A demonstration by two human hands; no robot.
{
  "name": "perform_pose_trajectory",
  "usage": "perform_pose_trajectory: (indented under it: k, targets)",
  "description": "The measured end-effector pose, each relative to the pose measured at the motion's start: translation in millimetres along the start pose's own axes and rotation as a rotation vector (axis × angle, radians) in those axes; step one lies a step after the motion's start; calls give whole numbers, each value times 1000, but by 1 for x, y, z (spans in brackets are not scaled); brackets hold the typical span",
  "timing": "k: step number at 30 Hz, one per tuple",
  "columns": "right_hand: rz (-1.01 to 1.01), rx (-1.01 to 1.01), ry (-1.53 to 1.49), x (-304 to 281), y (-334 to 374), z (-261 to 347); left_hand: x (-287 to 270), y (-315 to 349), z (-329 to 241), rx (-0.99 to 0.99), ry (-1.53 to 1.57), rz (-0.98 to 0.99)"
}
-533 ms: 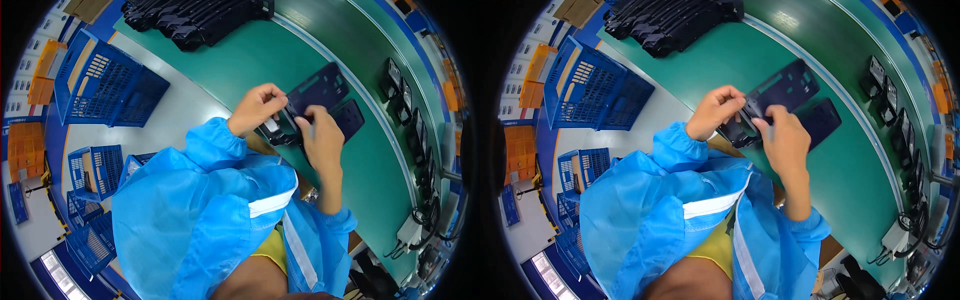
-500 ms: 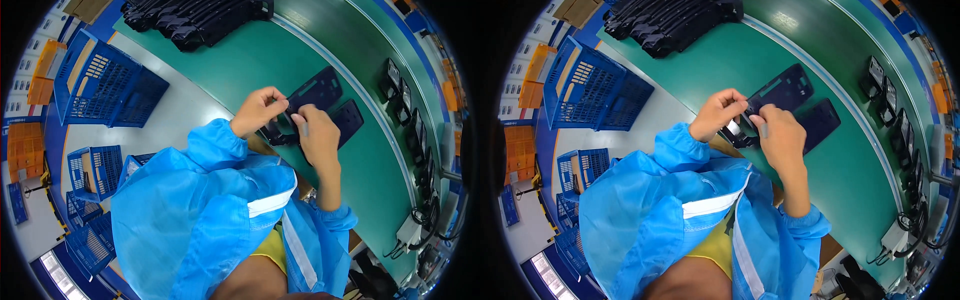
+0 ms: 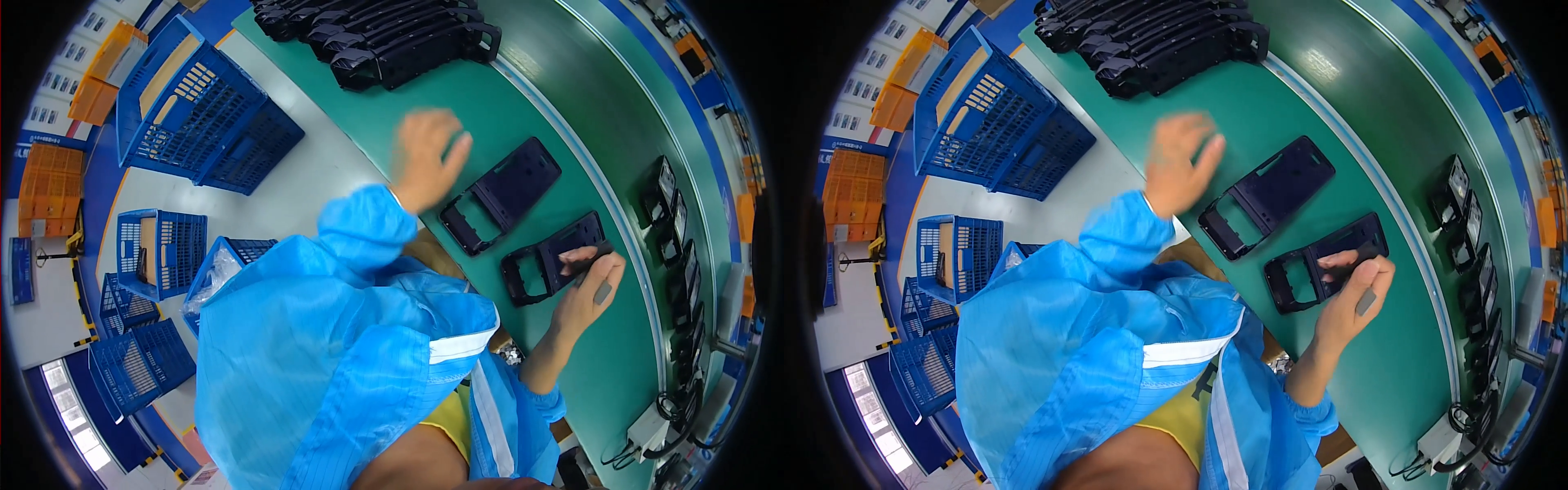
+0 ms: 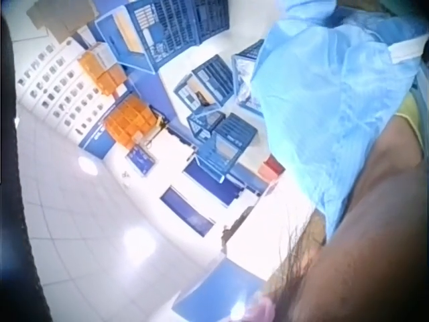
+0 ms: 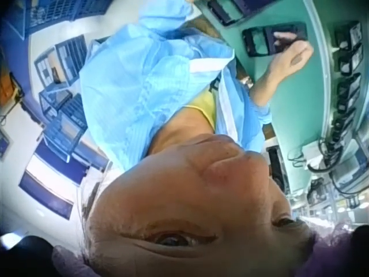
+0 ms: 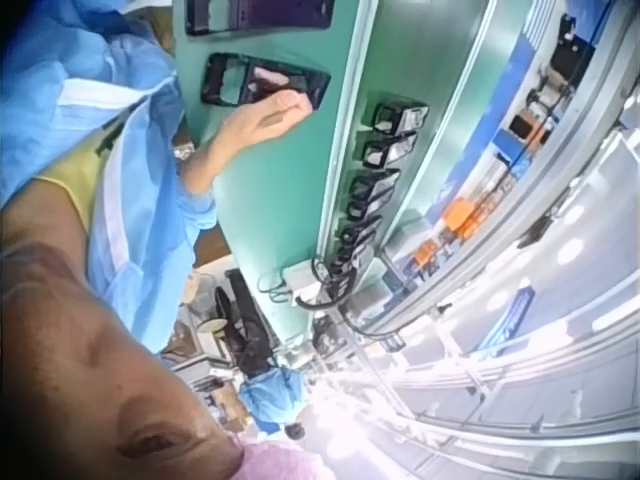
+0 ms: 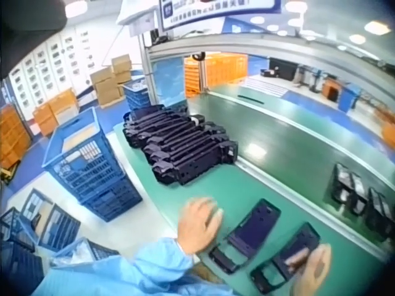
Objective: The person assembles plastic casings for electronic components by hand, taking them from a storage bin and fitting them together.
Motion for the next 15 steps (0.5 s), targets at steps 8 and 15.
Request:
perform_pose_trajectory:
  k: [8,15]
  targets:
    - [138,323,-255,4,41,-17,47,-100,81,191,-902,76]
    - [106,73,-60,-9,49,-7,52,-89,81,338,-700,29]
Point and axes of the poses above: each hand's wrist, its own y-axis away from the middle knuckle, its own x-axis out of the palm, z = x × y, the point moved 1 cm from there along -y, towards the middle knuckle, and after that the axes turned 5 degrees about -y, right-handed, at the moved point
